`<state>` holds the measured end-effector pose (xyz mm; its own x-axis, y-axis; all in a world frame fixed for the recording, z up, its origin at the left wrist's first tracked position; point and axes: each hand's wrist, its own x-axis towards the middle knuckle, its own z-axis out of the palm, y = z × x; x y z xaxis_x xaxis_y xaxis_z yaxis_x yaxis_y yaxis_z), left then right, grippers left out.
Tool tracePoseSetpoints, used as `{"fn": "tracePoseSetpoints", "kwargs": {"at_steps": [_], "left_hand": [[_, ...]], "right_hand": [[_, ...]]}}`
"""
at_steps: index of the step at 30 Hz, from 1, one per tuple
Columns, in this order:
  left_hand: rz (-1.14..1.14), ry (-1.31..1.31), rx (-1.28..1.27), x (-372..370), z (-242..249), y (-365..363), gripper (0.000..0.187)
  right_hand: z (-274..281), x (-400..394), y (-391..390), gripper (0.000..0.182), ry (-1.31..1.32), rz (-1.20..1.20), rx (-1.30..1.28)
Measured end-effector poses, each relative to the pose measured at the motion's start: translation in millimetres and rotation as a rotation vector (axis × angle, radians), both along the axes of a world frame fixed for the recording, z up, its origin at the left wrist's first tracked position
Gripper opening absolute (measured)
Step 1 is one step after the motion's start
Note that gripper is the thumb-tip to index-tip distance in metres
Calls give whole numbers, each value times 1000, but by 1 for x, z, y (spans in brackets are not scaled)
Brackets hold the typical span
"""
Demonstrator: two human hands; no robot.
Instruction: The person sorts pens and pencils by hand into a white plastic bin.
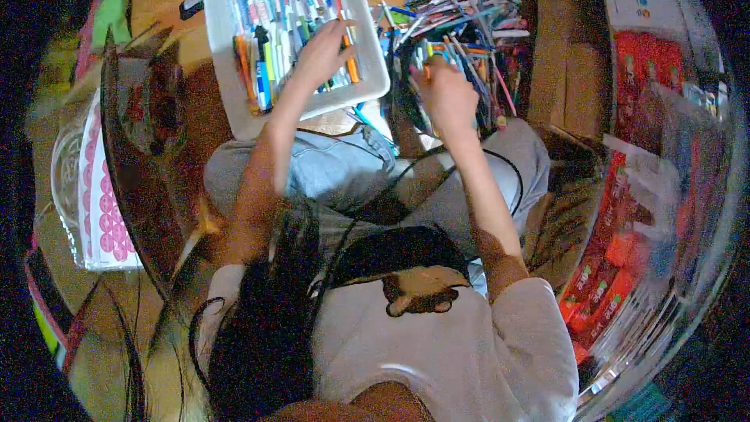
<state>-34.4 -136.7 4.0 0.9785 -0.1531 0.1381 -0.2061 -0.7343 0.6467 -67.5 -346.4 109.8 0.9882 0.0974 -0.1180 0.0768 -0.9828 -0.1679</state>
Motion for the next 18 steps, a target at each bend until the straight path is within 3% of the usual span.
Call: {"fn": "tracePoseSetpoints", "kwargs": {"at_steps": [6,9,15,18], "left_hand": [[101,57,-274,6,7,1,30],[70,-50,-232,7,-2,-1,25],[128,-50,-268,5,2,1,20],[144,-6,-273,5,6,2,21]], "right_hand": [[-35,-6,-67,39,-44,-62,-252],[-50,-7,-73,42,-101,-31,-262],[-64,-18,-67,31,-182,-101,-191],[-57,-18,-64,29,-85,-140,-248]]}}
